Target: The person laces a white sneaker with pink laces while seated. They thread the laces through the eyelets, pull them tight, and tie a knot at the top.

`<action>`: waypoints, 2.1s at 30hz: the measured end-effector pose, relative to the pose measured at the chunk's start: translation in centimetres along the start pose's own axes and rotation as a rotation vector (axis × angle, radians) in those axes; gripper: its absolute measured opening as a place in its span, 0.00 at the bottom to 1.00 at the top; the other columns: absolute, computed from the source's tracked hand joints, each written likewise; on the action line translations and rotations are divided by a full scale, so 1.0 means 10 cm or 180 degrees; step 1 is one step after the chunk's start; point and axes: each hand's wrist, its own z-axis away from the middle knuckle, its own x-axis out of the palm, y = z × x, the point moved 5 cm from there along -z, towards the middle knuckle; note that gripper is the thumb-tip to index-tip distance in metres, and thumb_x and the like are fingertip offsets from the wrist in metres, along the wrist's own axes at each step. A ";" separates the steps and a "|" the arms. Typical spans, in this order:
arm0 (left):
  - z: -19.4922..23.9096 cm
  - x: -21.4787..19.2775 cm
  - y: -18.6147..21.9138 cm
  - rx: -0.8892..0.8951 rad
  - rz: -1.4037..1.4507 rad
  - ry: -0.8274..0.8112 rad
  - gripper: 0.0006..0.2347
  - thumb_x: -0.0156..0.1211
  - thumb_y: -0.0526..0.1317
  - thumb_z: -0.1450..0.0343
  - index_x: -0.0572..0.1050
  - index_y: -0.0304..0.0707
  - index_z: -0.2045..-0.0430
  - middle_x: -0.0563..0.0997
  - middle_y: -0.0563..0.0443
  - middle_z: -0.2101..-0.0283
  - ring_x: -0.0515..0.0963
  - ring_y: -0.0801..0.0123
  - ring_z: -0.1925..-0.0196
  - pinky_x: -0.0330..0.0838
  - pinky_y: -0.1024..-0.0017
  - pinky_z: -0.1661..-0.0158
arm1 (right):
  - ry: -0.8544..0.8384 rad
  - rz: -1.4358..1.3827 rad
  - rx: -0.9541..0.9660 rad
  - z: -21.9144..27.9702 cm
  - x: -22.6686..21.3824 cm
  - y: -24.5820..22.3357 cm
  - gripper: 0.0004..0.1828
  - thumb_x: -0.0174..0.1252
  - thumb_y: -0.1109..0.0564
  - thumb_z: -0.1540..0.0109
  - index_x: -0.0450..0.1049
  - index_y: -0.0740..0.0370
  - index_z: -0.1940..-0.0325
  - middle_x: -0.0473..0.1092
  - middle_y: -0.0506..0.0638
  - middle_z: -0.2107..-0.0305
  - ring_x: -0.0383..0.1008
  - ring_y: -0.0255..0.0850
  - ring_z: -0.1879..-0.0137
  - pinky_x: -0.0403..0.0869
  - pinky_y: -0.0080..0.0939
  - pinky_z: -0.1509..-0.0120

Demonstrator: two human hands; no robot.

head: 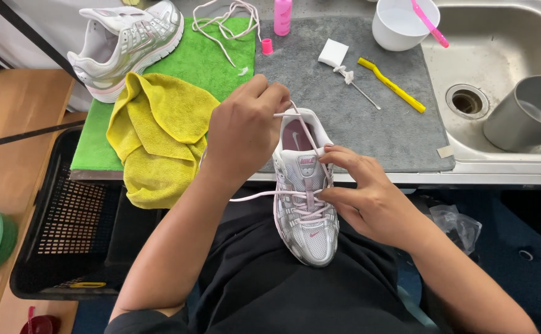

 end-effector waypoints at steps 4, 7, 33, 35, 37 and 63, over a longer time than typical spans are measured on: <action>-0.04 -0.07 0.06 0.0061 0.0037 0.0058 0.04 0.58 0.42 0.25 0.71 0.50 0.69 0.64 0.60 0.72 0.77 0.65 0.71 0.76 0.68 0.71 | 0.0057 -0.0038 -0.0001 0.01 0.00 0.02 0.05 0.58 0.63 0.40 0.77 0.55 0.64 0.65 0.58 0.41 0.65 0.58 0.29 0.65 0.55 0.35; -0.06 -0.11 0.06 0.0024 0.0068 0.0125 0.03 0.58 0.42 0.25 0.72 0.50 0.69 0.65 0.59 0.72 0.77 0.62 0.71 0.76 0.66 0.70 | 0.0091 -0.0034 -0.0005 0.01 0.00 0.02 0.07 0.56 0.63 0.40 0.77 0.54 0.62 0.65 0.57 0.41 0.65 0.57 0.30 0.65 0.54 0.35; 0.43 -0.38 0.63 0.0120 0.1012 -0.0757 0.12 0.66 0.42 0.30 0.73 0.38 0.58 0.83 0.48 0.60 0.81 0.56 0.73 0.71 0.60 0.75 | 0.1591 -0.4283 0.0449 0.45 -0.58 0.70 0.11 0.47 0.63 0.28 0.74 0.65 0.47 0.73 0.57 0.48 0.79 0.55 0.42 0.82 0.54 0.32; 0.61 -0.15 0.67 0.0191 0.0797 -0.1645 0.10 0.62 0.48 0.30 0.74 0.44 0.67 0.79 0.53 0.69 0.80 0.53 0.71 0.68 0.55 0.76 | 0.2160 -0.4070 0.0302 0.88 -0.75 1.06 0.19 0.45 0.56 0.27 0.70 0.61 0.33 0.69 0.59 0.37 0.78 0.53 0.39 0.84 0.51 0.32; 0.66 -0.02 0.69 0.0164 0.0716 -0.1889 0.10 0.60 0.48 0.29 0.72 0.44 0.68 0.80 0.51 0.72 0.80 0.50 0.72 0.67 0.53 0.77 | 0.2583 -0.3611 0.1158 1.32 -0.79 1.40 0.20 0.46 0.48 0.27 0.68 0.52 0.32 0.67 0.45 0.33 0.74 0.40 0.37 0.75 0.44 0.32; 0.51 -0.28 0.63 0.0089 0.1157 -0.2119 0.12 0.62 0.45 0.33 0.72 0.49 0.58 0.85 0.52 0.67 0.81 0.46 0.67 0.69 0.52 0.70 | 0.0243 -0.0524 0.0871 0.02 -0.04 0.37 0.06 0.55 0.54 0.34 0.75 0.58 0.60 0.67 0.58 0.43 0.66 0.54 0.33 0.64 0.52 0.30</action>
